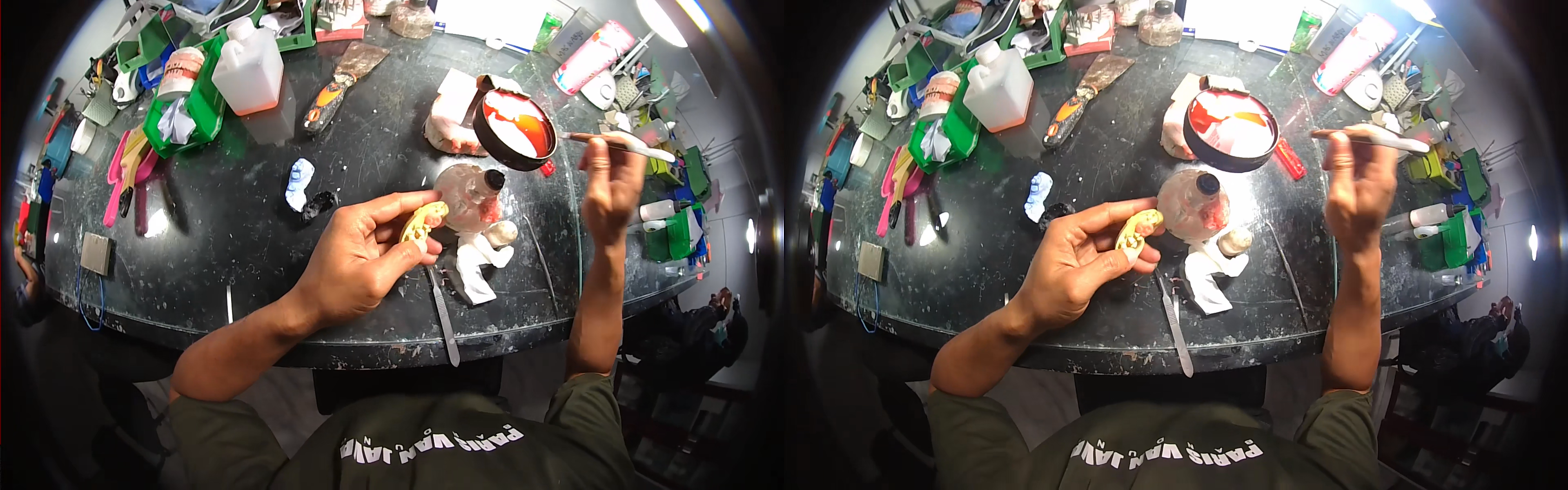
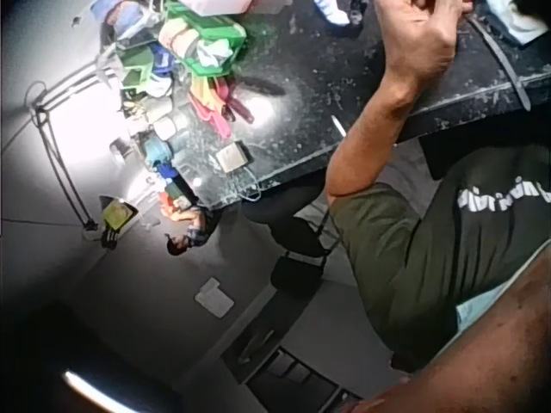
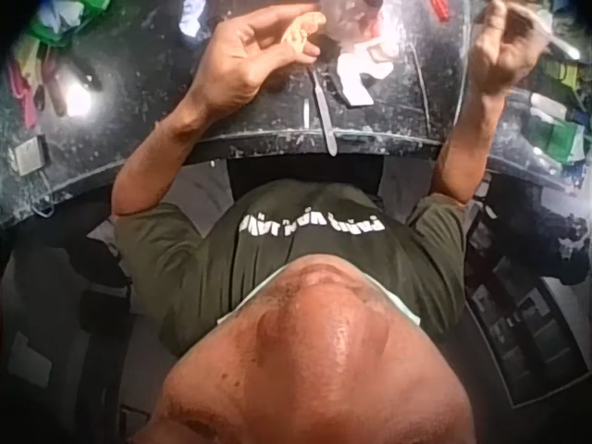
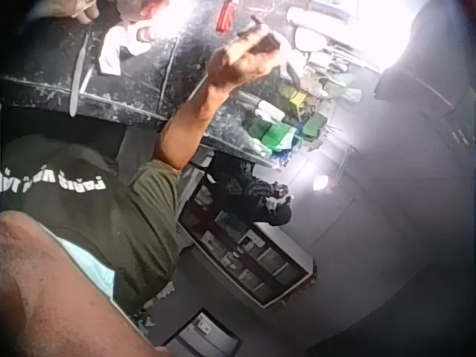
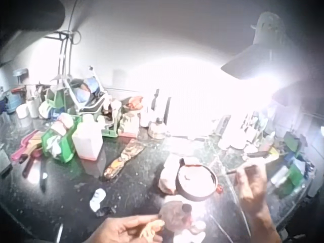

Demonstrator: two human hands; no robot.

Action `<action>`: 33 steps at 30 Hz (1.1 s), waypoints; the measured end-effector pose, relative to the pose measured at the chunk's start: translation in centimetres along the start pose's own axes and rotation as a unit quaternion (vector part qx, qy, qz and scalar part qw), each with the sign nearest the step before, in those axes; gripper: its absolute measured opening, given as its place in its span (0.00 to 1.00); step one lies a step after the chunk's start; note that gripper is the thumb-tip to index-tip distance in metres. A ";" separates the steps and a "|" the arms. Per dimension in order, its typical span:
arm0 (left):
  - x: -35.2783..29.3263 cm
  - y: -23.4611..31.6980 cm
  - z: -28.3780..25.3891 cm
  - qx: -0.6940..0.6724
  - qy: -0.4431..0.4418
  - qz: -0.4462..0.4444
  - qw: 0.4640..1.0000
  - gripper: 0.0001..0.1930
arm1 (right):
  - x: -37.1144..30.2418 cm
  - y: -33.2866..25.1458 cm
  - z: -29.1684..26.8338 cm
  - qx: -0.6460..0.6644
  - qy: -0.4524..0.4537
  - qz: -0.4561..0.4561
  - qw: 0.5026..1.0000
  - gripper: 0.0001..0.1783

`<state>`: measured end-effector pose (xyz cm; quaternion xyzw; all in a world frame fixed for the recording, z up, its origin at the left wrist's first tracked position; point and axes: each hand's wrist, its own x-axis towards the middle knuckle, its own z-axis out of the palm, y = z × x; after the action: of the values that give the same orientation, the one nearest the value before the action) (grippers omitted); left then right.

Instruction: The person holds a dental model and sculpts wax onto it using a metal dental tool.

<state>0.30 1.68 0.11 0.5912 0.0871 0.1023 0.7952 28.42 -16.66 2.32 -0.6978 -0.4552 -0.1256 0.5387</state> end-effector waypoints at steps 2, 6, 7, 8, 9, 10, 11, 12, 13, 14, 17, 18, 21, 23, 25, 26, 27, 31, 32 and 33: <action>0.0 0.2 0.1 -0.012 0.006 -0.014 1.000 0.27 | -0.3 -1.5 0.1 0.060 0.106 0.023 0.992 0.06; -0.1 0.1 0.3 0.020 0.022 0.014 0.999 0.27 | -0.9 -3.9 -0.7 0.172 0.183 -0.059 0.966 0.08; -0.2 0.2 0.3 0.047 0.034 0.025 0.998 0.27 | -1.1 -4.1 -0.9 0.199 0.166 -0.078 0.963 0.09; -0.3 0.2 0.4 0.074 0.046 0.037 0.996 0.28 | -1.3 -4.3 -1.0 0.225 0.148 -0.097 0.958 0.09; -0.3 0.3 0.5 0.075 0.046 0.036 0.996 0.28 | -1.6 -4.6 -1.3 0.246 0.132 -0.110 0.954 0.12; -0.2 0.3 0.5 0.101 0.054 0.057 0.992 0.29 | -1.9 -5.0 -1.1 0.246 0.132 -0.109 0.954 0.12; 0.0 0.3 0.6 0.127 0.063 0.078 0.987 0.29 | -2.2 -5.3 -0.7 0.258 0.141 -0.103 0.950 0.13; -0.1 0.3 0.5 0.127 0.063 0.078 0.987 0.29 | -2.5 -5.5 -0.3 0.271 0.149 -0.098 0.946 0.14; -0.2 0.3 0.5 0.132 0.066 0.085 0.985 0.30 | -3.0 -5.1 -0.5 0.274 0.117 -0.099 0.949 0.15; -0.2 0.3 0.4 0.137 0.069 0.093 0.984 0.30 | -3.0 -5.3 -0.3 0.274 0.117 -0.100 0.949 0.15; -0.1 0.4 0.5 0.132 0.064 0.088 0.985 0.31 | -3.1 -6.1 0.4 0.218 0.084 -0.105 0.967 0.16; -0.1 0.4 0.5 0.131 0.061 0.090 0.985 0.31 | -3.1 -6.3 0.7 0.215 0.085 -0.107 0.967 0.16; -0.3 0.6 0.7 0.140 0.072 0.074 0.985 0.30 | -3.0 -6.4 1.2 0.244 0.071 -0.055 0.965 0.12; -0.2 0.3 0.6 0.149 0.068 0.079 0.983 0.30 | -2.9 -6.8 1.4 0.237 0.074 -0.017 0.968 0.11; -0.2 0.4 0.6 0.172 0.067 0.078 0.980 0.30 | -2.8 -7.3 1.5 0.235 0.072 0.000 0.969 0.11; -0.2 0.4 0.7 0.171 0.065 0.080 0.980 0.30 | -2.7 -7.3 1.5 0.230 0.069 0.002 0.971 0.11; -0.2 0.4 0.7 0.167 0.064 0.083 0.980 0.30 | -2.7 -7.4 1.5 0.225 0.066 0.005 0.972 0.10; -0.3 0.5 0.9 0.155 0.058 0.083 0.983 0.30 | -2.5 -7.8 1.6 0.222 0.068 0.018 0.973 0.10; -0.3 0.5 1.0 0.154 0.058 0.084 0.983 0.30 | -2.5 -7.7 1.5 0.226 0.055 0.018 0.972 0.10; -0.3 0.6 1.0 0.153 0.061 0.088 0.982 0.29 | -2.5 -7.7 1.5 0.230 0.043 0.018 0.972 0.10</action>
<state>0.23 0.81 0.95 0.7041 0.0972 0.1933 0.6763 20.62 -16.60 4.99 -0.5574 -0.4355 -0.0375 0.7059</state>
